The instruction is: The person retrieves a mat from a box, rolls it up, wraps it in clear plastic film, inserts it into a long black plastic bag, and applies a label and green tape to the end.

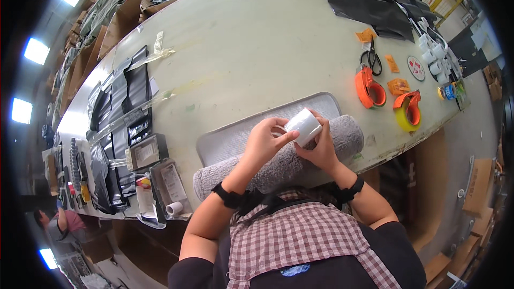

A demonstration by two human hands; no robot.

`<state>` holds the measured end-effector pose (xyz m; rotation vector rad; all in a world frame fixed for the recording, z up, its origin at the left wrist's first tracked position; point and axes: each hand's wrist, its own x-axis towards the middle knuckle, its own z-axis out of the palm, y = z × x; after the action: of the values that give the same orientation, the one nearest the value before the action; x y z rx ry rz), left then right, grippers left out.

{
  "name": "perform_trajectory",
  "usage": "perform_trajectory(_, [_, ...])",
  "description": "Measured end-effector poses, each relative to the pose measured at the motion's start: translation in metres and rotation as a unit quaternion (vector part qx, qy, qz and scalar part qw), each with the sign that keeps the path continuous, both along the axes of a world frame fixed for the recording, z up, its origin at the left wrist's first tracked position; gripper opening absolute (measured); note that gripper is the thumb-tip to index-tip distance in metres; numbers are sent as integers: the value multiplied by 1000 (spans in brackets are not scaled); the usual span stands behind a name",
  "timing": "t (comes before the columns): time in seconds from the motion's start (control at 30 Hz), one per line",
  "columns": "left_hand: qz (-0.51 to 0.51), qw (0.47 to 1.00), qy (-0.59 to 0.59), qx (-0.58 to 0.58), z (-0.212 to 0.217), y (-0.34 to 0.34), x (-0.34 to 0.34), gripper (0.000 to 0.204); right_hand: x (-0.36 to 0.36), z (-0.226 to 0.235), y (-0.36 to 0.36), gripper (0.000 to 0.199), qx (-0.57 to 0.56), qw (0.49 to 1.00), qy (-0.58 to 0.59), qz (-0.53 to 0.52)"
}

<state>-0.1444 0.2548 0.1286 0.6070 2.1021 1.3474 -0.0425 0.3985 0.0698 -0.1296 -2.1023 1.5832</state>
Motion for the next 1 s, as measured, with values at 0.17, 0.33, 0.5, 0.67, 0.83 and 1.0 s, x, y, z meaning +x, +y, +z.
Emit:
perform_trajectory(0.17, [76, 983, -40, 162, -19, 0, 8, 26, -1, -5, 1, 66, 82, 996, 26, -23])
perform_trajectory(0.33, [121, 966, -69, 218, -24, -3, 1, 12, 2, -12, 9, 60, 18, 994, 68, 88])
perform_trajectory(0.5, [137, 969, -54, 198, -4, 3, 0, 4, 7, -6, 12, 53, -348, 913, 23, 213])
perform_trajectory(0.67, [140, 974, -3, 175, -10, 25, 27, 3, 16, -3, 5, 47, -118, 972, -69, 191])
perform_trajectory(0.83, [236, 935, -25, 263, -16, 15, 16, 11, 15, 4, 8, 43, -199, 957, -45, 208])
perform_trajectory(1.0, [410, 836, -73, 356, -36, 13, 3, 17, 13, 20, 2, 60, 5, 985, -9, 175])
